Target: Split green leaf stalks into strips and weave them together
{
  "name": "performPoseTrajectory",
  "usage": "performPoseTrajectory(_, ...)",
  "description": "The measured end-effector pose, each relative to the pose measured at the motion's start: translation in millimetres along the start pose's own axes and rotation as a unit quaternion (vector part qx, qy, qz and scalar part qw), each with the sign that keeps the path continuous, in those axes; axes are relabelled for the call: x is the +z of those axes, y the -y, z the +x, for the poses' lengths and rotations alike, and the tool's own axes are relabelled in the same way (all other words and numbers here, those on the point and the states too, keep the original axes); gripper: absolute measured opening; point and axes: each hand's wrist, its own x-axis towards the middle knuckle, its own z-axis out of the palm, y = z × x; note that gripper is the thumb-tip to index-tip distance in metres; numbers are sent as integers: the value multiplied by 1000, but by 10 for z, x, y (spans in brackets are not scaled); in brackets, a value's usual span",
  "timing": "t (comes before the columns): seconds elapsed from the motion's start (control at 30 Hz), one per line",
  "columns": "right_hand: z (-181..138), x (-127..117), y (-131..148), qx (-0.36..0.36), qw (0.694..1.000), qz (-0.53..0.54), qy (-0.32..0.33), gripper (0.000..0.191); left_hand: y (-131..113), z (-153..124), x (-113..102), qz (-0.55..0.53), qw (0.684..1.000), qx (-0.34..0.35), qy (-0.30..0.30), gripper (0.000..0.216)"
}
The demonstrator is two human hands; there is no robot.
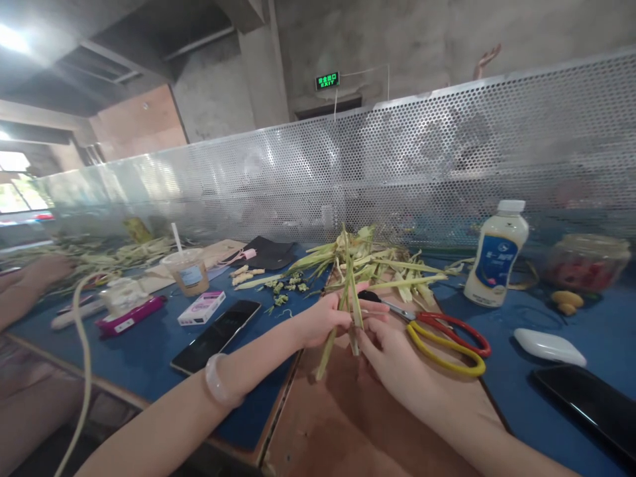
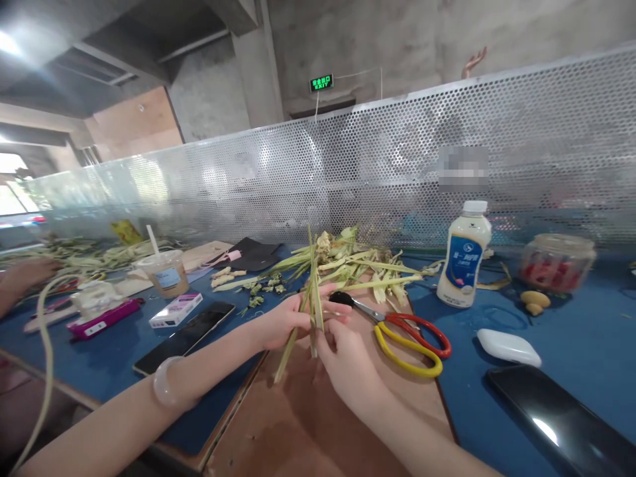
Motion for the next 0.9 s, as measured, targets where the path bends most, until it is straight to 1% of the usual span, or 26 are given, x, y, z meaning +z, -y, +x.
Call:
performPoseTrajectory(0.1, -2, -41, 27, 13, 1000, 6, -3, 29, 13, 4, -38, -29, 1000, 11, -4, 80)
performPoseTrajectory(0.2, -2, -81, 31, 17, 1000, -10, -12, 27, 24, 5, -31, -36, 999, 12, -13, 70)
performPoseTrajectory(0.3, 0, -87, 18, 2, 998, -42, -52, 23, 38, 6, 5, 10, 999, 3, -39, 61)
performPoseTrajectory(0.37, 3, -80, 8, -4, 996, -50, -67, 21, 53, 13, 18, 53, 996, 0, -66, 58)
performPoseTrajectory(0.43, 8, -81, 3, -9, 996, -50, -78, 22, 71, 24, 15, 83, 992, -10, -92, 51)
performPoseTrajectory(0.53, 17, -102, 5, -18, 994, -64, -91, 24, 94, 40, -6, 88, 988, -19, -124, 39)
performPoseTrajectory(0.63, 31, -124, 2, -23, 993, -73, -91, 24, 102, 50, -20, 78, 988, -4, -132, 35)
performPoseTrajectory(0.77, 60, -114, -34, -11, 997, -15, -75, 28, 89, 54, -29, 74, 989, 23, -125, 34)
performPoseTrajectory(0.9, 81, -81, -77, 36, 996, 67, -53, 33, 74, 49, -49, 66, 989, 11, -135, 32)
